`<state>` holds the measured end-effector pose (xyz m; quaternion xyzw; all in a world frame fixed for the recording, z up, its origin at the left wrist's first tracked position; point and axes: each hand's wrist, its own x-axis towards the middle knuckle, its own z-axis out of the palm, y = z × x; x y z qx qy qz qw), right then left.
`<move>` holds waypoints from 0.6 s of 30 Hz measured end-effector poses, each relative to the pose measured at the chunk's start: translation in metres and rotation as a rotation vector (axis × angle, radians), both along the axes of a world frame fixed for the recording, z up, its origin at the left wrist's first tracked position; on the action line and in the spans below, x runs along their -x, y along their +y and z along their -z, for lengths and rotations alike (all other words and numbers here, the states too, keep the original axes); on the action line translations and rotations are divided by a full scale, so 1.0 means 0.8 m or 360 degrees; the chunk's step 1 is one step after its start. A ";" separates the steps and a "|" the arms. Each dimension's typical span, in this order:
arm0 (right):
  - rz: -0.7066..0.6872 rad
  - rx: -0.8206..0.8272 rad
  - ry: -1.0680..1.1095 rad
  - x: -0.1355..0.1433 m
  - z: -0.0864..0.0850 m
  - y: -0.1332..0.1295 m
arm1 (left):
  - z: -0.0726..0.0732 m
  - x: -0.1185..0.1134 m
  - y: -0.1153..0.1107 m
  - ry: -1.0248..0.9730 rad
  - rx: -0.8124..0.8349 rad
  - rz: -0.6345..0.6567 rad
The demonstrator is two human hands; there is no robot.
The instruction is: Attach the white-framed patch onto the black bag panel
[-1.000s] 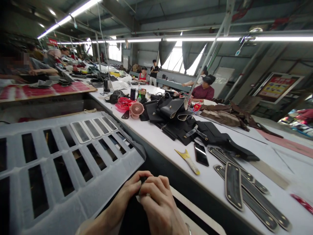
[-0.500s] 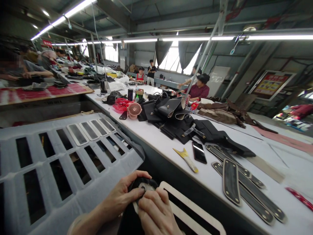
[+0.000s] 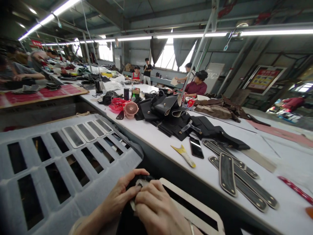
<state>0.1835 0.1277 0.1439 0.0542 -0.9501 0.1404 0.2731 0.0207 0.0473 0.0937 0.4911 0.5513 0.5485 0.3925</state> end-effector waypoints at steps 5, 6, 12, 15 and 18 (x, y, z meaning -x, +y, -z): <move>0.0312 0.0240 -0.0176 0.010 -0.015 0.012 | -0.002 0.008 0.007 -0.0144 0.0050 0.0091; 0.0312 0.0219 -0.0159 0.010 -0.014 0.012 | -0.002 0.008 0.008 -0.0140 0.0053 0.0092; 0.0180 -0.0272 0.0096 0.002 0.000 -0.003 | -0.005 -0.001 0.009 -0.0020 0.0057 -0.0002; 0.0111 -0.0542 0.0140 -0.002 0.008 -0.008 | -0.006 -0.008 0.006 0.0031 0.0010 -0.0042; 0.0045 -0.0626 0.0143 -0.007 0.019 -0.014 | -0.006 -0.012 0.004 0.0066 -0.0009 -0.0049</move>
